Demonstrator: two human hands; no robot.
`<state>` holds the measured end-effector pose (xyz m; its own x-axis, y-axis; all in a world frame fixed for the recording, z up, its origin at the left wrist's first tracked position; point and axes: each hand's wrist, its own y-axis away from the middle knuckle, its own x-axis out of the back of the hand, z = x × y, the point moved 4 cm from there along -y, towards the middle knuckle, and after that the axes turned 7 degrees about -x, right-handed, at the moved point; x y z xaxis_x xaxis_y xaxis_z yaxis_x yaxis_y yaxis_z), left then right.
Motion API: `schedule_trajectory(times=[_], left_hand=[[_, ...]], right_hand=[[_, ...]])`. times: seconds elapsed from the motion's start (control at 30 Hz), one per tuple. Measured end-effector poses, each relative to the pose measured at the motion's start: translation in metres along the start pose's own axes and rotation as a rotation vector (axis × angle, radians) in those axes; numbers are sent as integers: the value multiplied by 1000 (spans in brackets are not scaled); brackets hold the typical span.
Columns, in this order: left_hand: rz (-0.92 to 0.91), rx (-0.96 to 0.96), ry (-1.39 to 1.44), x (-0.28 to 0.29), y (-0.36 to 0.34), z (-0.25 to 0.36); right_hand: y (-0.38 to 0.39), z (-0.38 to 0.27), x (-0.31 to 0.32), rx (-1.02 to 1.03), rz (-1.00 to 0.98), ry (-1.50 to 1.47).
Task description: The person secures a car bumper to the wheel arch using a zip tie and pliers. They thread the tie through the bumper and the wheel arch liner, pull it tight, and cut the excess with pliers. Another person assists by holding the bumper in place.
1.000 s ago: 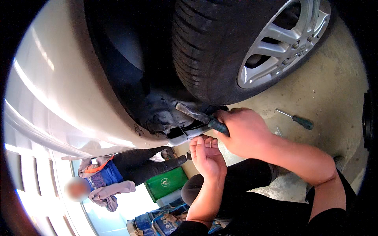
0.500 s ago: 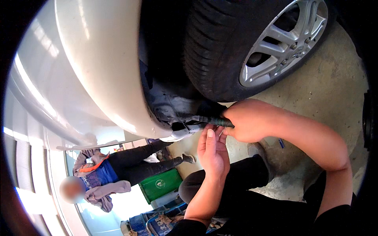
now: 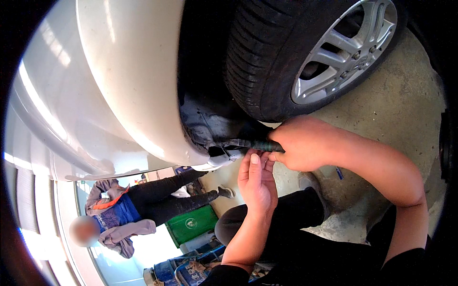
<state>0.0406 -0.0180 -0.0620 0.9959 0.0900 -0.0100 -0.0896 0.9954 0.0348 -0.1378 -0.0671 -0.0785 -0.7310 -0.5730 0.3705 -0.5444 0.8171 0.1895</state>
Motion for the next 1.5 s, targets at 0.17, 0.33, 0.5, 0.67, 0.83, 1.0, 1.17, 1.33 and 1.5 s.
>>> schedule_trajectory(times=[0.17,0.33,0.5,0.67,0.83,1.0,1.17,1.33,1.5], left_hand=[[1,-3,0,-1,1,3],[-17,-12,11,-2,0,2],[-205,-79,-41,-20,-5,1],[-439,277,331,-36,-14,-14],[-443,309,366,-39,-21,-27],[-432,331,289,-36,-18,-25],[-351,134,246,-45,-19,-21],[-388,56,356,-48,-20,-21],[-416,117,397,-46,-19,-21]], right_hand=[[2,-2,1,18,15,5],[2,1,-1,32,96,-48],[0,0,3,-30,-62,-75],[-6,4,10,-58,-358,-359],[-14,13,5,-42,-368,-424],[-11,10,4,-85,-336,-475],[11,6,10,-89,-53,-111],[73,-18,-12,-4,663,274],[61,-5,-16,85,848,486]])
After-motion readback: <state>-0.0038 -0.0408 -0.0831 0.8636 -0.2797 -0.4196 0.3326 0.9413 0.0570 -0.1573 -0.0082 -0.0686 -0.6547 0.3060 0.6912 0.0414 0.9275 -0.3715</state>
